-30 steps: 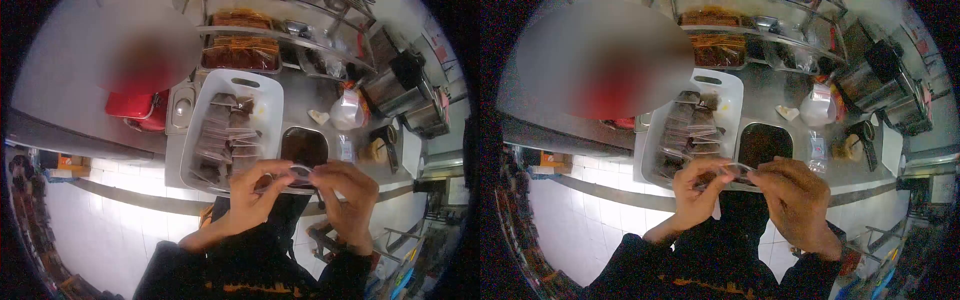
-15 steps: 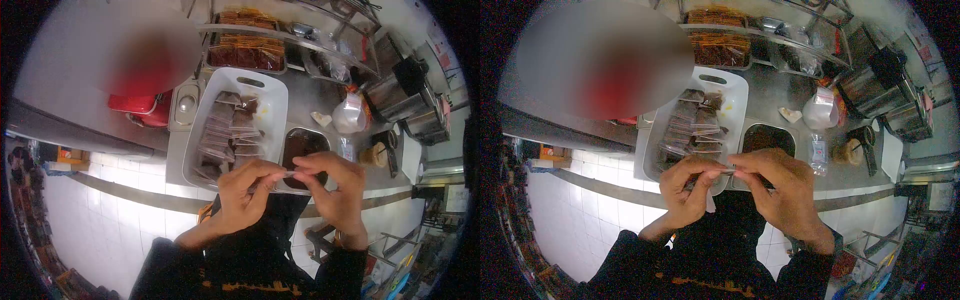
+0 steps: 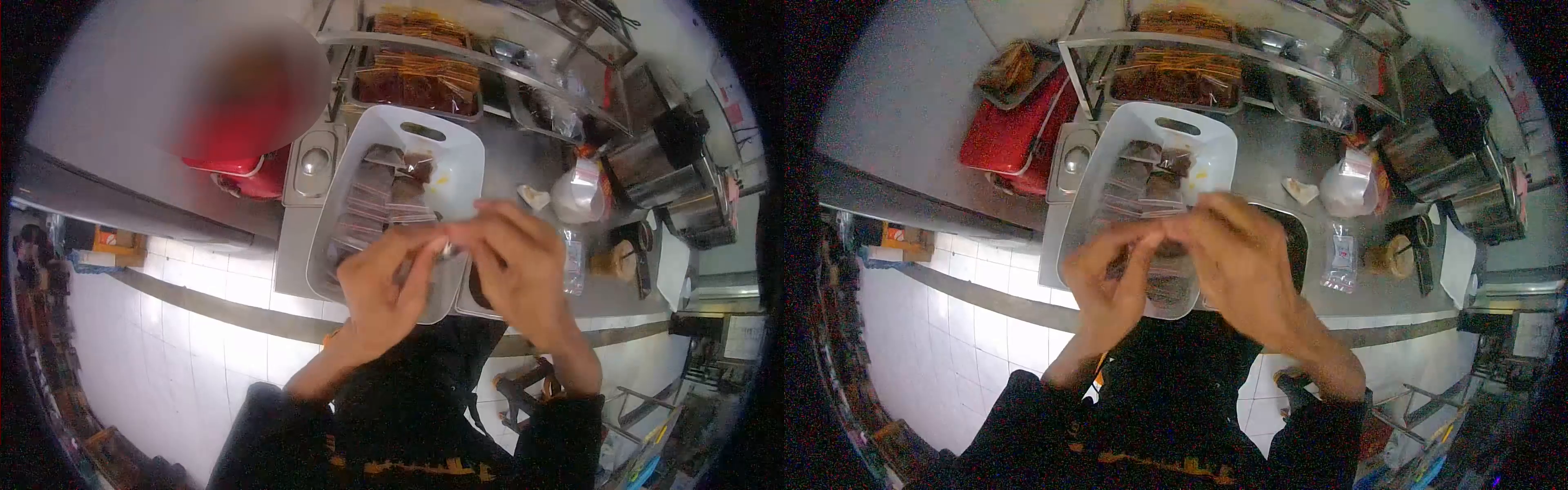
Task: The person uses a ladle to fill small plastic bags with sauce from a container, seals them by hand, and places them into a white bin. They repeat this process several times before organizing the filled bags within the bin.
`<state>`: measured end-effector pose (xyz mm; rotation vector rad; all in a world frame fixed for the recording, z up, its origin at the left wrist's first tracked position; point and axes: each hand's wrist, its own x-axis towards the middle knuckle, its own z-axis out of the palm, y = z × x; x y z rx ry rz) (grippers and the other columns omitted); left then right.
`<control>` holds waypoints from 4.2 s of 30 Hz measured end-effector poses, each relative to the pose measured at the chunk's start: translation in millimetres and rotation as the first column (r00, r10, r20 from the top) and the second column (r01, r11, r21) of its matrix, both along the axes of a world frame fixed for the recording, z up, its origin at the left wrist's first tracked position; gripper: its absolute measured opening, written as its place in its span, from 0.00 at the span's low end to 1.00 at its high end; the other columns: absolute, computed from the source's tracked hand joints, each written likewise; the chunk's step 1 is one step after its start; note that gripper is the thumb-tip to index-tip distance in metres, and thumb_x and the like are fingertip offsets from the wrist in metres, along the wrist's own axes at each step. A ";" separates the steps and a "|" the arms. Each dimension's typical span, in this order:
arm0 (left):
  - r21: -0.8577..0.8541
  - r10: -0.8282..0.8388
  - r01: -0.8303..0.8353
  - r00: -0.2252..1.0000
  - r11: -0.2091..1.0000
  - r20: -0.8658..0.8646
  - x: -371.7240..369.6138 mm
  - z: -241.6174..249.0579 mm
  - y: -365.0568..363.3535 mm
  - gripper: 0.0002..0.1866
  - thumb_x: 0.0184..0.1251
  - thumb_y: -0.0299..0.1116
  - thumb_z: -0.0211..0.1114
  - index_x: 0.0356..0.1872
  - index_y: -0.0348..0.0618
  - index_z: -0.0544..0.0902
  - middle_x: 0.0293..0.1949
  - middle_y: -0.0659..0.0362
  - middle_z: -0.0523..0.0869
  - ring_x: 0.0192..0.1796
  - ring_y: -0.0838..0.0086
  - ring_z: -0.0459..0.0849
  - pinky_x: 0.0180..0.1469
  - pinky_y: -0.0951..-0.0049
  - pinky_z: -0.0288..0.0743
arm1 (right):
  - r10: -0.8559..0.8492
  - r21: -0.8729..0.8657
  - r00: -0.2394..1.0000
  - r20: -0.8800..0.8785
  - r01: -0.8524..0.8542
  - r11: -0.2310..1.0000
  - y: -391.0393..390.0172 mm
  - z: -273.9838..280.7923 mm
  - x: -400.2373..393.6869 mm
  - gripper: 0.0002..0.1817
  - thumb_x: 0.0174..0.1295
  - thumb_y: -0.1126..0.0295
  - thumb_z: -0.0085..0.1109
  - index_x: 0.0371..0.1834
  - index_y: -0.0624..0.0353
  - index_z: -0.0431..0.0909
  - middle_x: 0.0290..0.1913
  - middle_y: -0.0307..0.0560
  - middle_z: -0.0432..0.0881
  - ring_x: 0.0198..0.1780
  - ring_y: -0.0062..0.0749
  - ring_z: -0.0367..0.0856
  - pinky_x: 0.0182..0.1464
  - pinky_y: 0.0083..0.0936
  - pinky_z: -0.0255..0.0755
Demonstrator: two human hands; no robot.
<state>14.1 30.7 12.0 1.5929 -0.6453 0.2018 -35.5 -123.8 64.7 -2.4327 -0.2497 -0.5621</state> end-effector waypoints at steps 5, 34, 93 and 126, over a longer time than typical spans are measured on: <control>-0.067 0.167 -0.193 0.943 0.979 -0.289 9.9 11.9 20.9 0.12 0.60 0.26 0.70 0.45 0.42 0.83 0.31 0.65 0.85 0.24 0.90 0.70 0.24 0.87 0.59 | -0.095 -0.026 0.995 0.026 0.095 0.995 -27.1 0.5 60.1 0.03 0.58 0.77 0.57 0.35 0.63 0.79 0.34 0.55 0.80 0.37 0.53 0.80 0.41 0.41 0.72; -0.847 -0.842 -0.267 0.174 0.459 -0.511 25.6 -25.8 0.6 0.14 0.73 0.41 0.56 0.28 0.46 0.77 0.11 0.69 0.57 0.13 0.83 0.57 0.15 0.79 0.51 | 0.256 0.280 0.870 -0.421 -0.144 0.949 13.5 -0.5 -22.1 0.10 0.55 0.80 0.66 0.42 0.65 0.83 0.33 0.50 0.85 0.29 0.27 0.84 0.33 0.23 0.79; 0.657 -0.191 0.104 0.980 0.746 0.062 -49.5 -0.6 8.8 0.08 0.58 0.29 0.65 0.26 0.42 0.73 0.20 0.53 0.76 0.22 0.57 0.80 0.23 0.61 0.72 | -0.293 0.073 0.956 -0.018 0.294 0.953 28.5 -57.5 -71.9 0.13 0.49 0.80 0.67 0.40 0.63 0.82 0.48 0.49 0.83 0.39 0.40 0.86 0.38 0.26 0.82; 0.498 -0.468 0.331 0.866 0.801 0.176 -29.8 7.9 15.2 0.34 0.45 0.42 0.80 0.56 0.42 0.79 0.56 0.51 0.79 0.36 0.69 0.87 0.31 0.77 0.82 | -0.741 -0.008 0.645 -0.187 0.753 0.658 -2.4 -40.3 -136.4 0.21 0.52 0.60 0.72 0.45 0.58 0.76 0.42 0.55 0.77 0.40 0.50 0.82 0.37 0.39 0.77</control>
